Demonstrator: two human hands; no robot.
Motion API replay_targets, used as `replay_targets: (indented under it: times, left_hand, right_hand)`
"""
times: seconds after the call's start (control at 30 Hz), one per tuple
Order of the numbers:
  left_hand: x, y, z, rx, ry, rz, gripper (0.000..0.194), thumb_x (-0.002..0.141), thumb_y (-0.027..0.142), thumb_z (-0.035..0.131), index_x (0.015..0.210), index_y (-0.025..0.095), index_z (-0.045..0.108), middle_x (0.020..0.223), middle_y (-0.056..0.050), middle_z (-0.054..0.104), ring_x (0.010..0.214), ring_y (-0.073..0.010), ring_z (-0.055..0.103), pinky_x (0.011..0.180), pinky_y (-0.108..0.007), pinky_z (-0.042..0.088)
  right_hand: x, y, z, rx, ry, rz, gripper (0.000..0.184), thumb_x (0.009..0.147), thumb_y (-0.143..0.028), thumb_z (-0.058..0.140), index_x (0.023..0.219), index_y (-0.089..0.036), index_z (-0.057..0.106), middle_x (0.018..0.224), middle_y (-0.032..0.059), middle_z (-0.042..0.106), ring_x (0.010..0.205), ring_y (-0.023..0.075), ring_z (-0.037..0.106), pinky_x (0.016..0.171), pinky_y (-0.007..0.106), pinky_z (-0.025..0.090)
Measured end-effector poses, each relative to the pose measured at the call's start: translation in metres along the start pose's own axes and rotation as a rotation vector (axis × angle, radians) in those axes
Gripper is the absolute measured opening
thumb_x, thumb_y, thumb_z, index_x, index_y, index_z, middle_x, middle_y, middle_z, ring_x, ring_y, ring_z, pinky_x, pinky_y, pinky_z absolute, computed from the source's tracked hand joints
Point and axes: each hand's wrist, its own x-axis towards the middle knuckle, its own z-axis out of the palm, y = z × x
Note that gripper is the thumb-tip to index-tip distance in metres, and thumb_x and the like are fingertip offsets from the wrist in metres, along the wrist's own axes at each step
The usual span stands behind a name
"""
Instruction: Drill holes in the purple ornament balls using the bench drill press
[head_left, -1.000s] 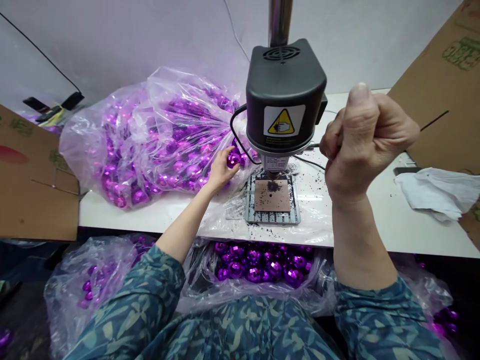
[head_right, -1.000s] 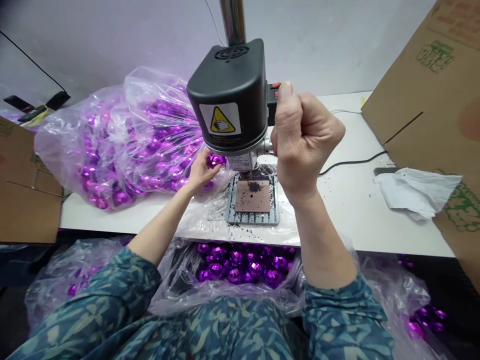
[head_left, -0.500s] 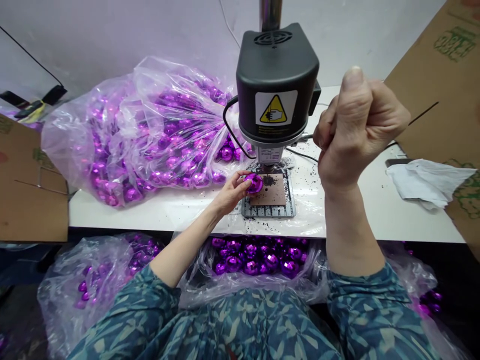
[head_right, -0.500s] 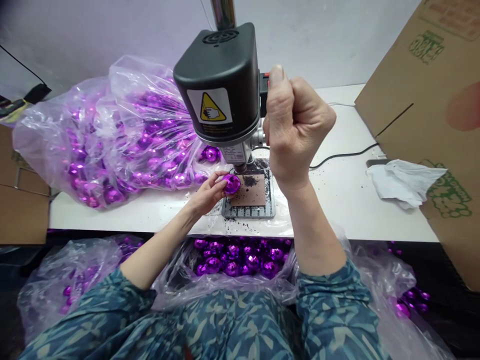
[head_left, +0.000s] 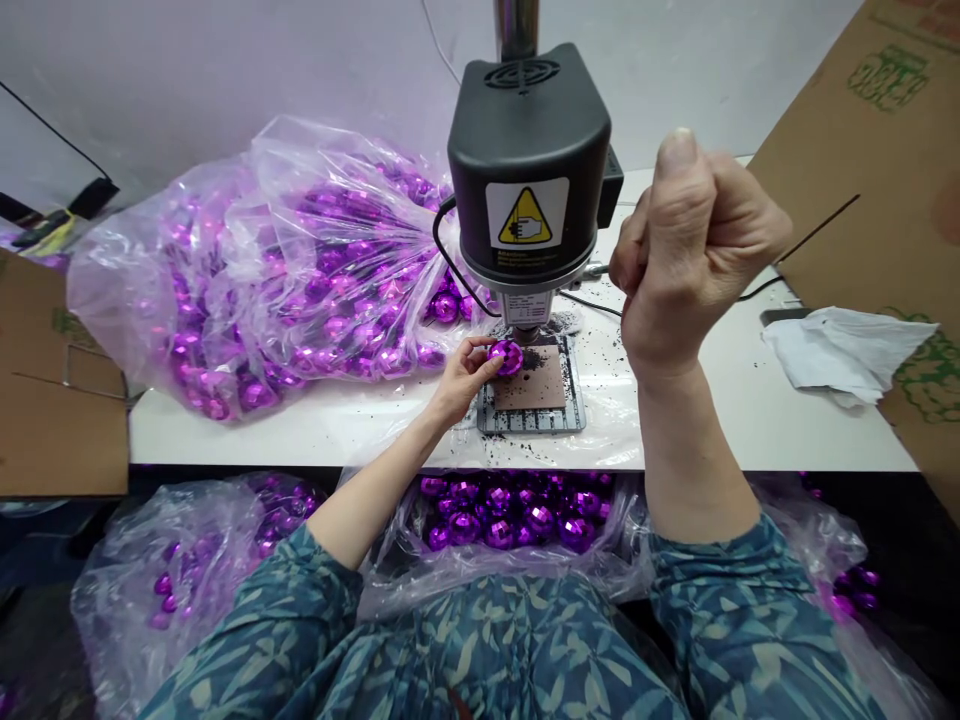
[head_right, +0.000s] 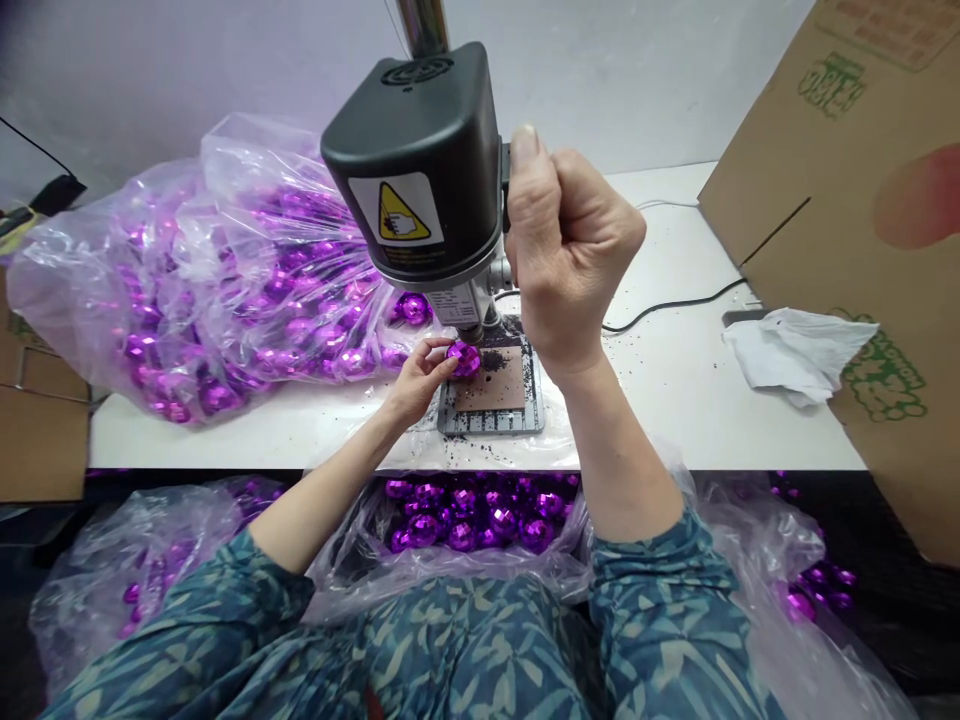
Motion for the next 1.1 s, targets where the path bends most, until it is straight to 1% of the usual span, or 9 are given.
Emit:
replay_targets:
  times: [0.13,0.3,0.43,0.5,0.57,0.67,0.83,0.97,1.1]
  left_hand:
    - [0.002,-0.002,0.007,0.069,-0.02,0.046,0.055,0.076,0.054,0.086,0.113,0.022,0.06,0.098,-0.004,0.076,0.092,-0.0186,0.073,0.088,-0.037,0.057]
    - [0.005,-0.004,0.012,0.222,-0.025,0.106,0.054,0.076,0.048,0.087,0.115,0.02,0.062,0.107,-0.008,0.074,0.099,-0.0209,0.071,0.087,-0.036,0.056]
    - [0.002,-0.004,0.016,0.349,-0.04,0.137,0.056,0.074,0.041,0.089,0.118,0.019,0.064,0.113,-0.01,0.073,0.096,-0.0215,0.07,0.085,-0.037,0.058]
    - [-0.003,-0.004,0.02,0.419,-0.032,0.175,0.056,0.072,0.037,0.09,0.118,0.019,0.065,0.115,-0.01,0.072,0.101,-0.0235,0.07,0.091,-0.04,0.058]
    - [-0.007,-0.005,0.025,0.463,-0.021,0.21,0.055,0.074,0.033,0.089,0.12,0.019,0.064,0.118,-0.01,0.071,0.11,-0.0251,0.069,0.098,-0.043,0.057]
    - [-0.01,-0.008,0.029,0.459,-0.036,0.22,0.054,0.079,0.031,0.086,0.125,0.02,0.06,0.122,-0.01,0.071,0.115,-0.0249,0.069,0.104,-0.043,0.056]
    - [-0.009,-0.01,0.03,0.45,-0.048,0.249,0.054,0.08,0.033,0.086,0.125,0.019,0.059,0.121,-0.011,0.072,0.113,-0.0253,0.07,0.102,-0.043,0.057]
    - [-0.009,-0.009,0.028,0.476,-0.047,0.259,0.053,0.081,0.036,0.085,0.124,0.019,0.059,0.121,-0.011,0.072,0.113,-0.0262,0.07,0.101,-0.044,0.057]
    - [-0.009,-0.01,0.028,0.443,-0.054,0.259,0.054,0.08,0.036,0.086,0.124,0.019,0.058,0.123,-0.012,0.071,0.114,-0.0265,0.07,0.102,-0.045,0.057]
  right_hand:
    - [0.0,0.001,0.0,-0.021,0.01,-0.028,0.057,0.093,-0.061,0.044,0.059,-0.021,0.024,0.044,-0.0064,0.028,0.041,0.0013,0.028,0.045,0.023,0.031]
    - [-0.001,0.0,0.001,-0.062,0.021,-0.021,0.058,0.092,-0.064,0.042,0.06,-0.021,0.022,0.045,-0.0063,0.027,0.042,0.0011,0.026,0.046,0.023,0.03]
    - [-0.001,-0.003,0.001,-0.034,0.021,-0.038,0.056,0.091,-0.061,0.045,0.058,-0.021,0.023,0.043,-0.007,0.026,0.04,0.0008,0.025,0.045,0.023,0.028]
    - [-0.001,-0.004,0.002,-0.015,0.028,-0.053,0.056,0.091,-0.059,0.047,0.057,-0.021,0.023,0.042,-0.0072,0.027,0.039,0.0006,0.025,0.044,0.024,0.027]
    - [0.0,-0.005,0.002,0.03,0.038,-0.053,0.057,0.09,-0.058,0.05,0.056,-0.02,0.024,0.042,-0.0072,0.028,0.039,0.0008,0.025,0.044,0.024,0.026]
    - [-0.001,-0.007,0.002,0.065,0.053,-0.019,0.058,0.09,-0.057,0.054,0.056,-0.02,0.024,0.043,-0.0074,0.029,0.039,0.0006,0.027,0.045,0.024,0.026]
    - [-0.01,-0.007,0.001,0.105,0.092,-0.022,0.059,0.092,-0.051,0.057,0.055,-0.02,0.024,0.043,-0.007,0.027,0.038,0.0005,0.026,0.045,0.025,0.021]
    - [-0.025,0.0,-0.005,0.094,0.119,-0.038,0.058,0.094,-0.046,0.057,0.057,-0.02,0.021,0.043,-0.0061,0.024,0.037,0.0028,0.026,0.043,0.029,0.016]
    - [-0.037,0.009,-0.009,0.115,0.146,-0.081,0.058,0.094,-0.04,0.058,0.058,-0.019,0.018,0.044,-0.0062,0.017,0.036,0.0021,0.026,0.042,0.027,0.015]
